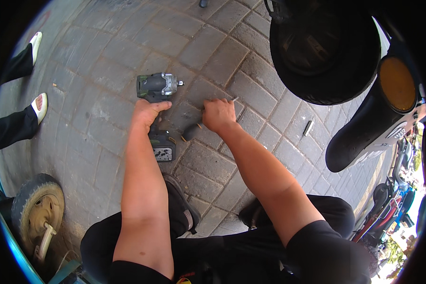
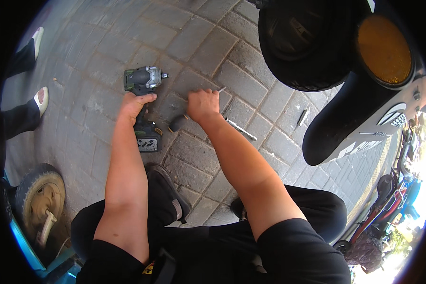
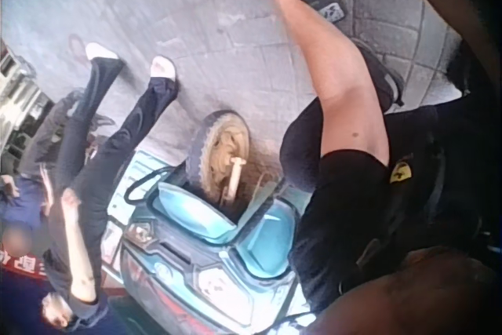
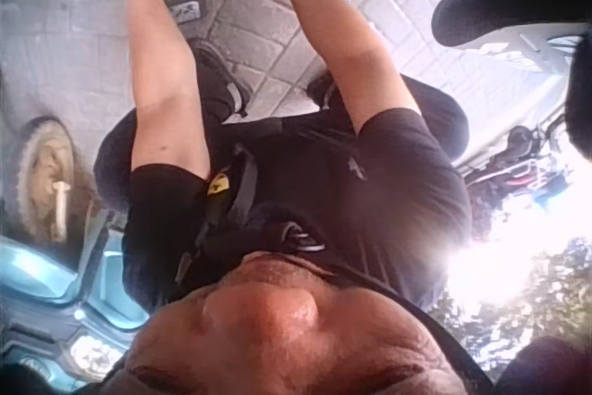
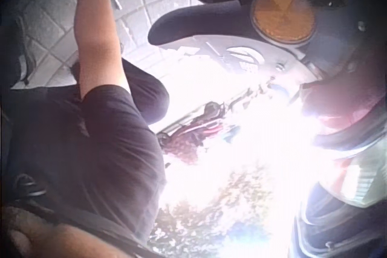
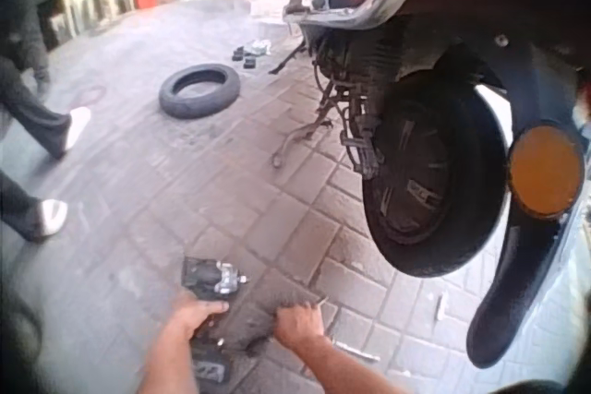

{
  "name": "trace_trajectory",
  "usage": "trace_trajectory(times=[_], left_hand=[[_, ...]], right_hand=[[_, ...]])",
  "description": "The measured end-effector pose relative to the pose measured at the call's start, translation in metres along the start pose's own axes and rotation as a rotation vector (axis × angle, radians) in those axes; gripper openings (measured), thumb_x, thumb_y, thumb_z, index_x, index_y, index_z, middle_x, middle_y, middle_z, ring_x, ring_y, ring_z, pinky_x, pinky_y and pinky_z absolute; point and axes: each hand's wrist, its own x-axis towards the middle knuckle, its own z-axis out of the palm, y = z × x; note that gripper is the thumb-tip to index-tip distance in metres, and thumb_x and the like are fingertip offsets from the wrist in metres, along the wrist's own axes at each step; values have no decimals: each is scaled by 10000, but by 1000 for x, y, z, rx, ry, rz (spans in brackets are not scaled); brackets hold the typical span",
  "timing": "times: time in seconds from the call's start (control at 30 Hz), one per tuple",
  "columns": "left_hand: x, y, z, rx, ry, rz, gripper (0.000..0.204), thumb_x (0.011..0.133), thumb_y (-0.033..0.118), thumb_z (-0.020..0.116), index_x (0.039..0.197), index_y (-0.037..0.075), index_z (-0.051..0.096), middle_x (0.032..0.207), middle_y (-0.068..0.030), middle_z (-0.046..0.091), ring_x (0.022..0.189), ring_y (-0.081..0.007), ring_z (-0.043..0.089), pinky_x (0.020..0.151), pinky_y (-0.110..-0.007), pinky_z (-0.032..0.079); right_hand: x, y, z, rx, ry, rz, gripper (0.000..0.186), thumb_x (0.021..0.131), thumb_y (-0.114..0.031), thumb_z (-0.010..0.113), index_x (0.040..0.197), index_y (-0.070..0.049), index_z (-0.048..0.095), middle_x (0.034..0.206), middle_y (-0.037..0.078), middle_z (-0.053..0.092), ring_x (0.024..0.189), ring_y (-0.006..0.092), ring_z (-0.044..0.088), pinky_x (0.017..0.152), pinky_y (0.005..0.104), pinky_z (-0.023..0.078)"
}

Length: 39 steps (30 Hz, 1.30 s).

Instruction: The person uses a cordless impact wrench and a screwdriver to remove and reinstall a rear mudguard on a red motorcycle. They remove screws, detach the mudguard, adjust the rear brake assembly, and then reattach the mudguard, tightening the screws.

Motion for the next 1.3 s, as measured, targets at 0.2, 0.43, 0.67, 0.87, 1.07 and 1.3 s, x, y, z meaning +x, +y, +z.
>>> trace_trajectory(times=[0.2,0.43,0.67,0.87,1.07,1.3], left_hand=[[-9,-15,10,327,433,-31,412,685,219,800,975,-41,668,949,-219,704,852,-351,677,740,-446,514],[-38,27,74,-78,-108,69,265,841,221,726,978,5,659,819,-88,680,697,-207,654,614,-349,521],[-54,75,115,-93,-386,295,164,899,161,639,931,1,651,794,-55,645,700,-152,638,601,-293,523],[-37,143,150,-427,-364,302,202,898,139,620,1027,-16,608,868,-93,646,689,-185,641,628,-335,576],[-3,227,177,-625,-194,419,189,904,129,635,1012,-26,622,830,-82,631,647,-171,606,587,-311,572],[1,252,198,-499,-189,416,210,899,172,679,966,-26,657,789,-65,618,645,-154,592,586,-289,558]], right_hand=[[-10,8,15,167,18,59,263,824,-159,599,1067,-57,610,1058,190,661,1000,403,632,839,473,522],[-26,4,-18,788,298,20,248,728,-89,693,939,12,610,915,185,673,818,347,653,728,390,528],[-54,21,-69,1088,482,114,279,724,24,659,999,-11,630,837,83,651,707,118,596,642,281,515],[-94,67,-68,904,650,230,339,756,-83,695,1080,-5,639,775,106,665,683,180,636,670,317,529],[-160,88,-12,869,368,416,274,786,-151,712,1007,6,671,820,159,699,750,235,689,721,340,538],[-182,90,-4,866,156,471,246,805,-159,718,987,-1,666,791,128,691,728,209,670,715,327,531]])
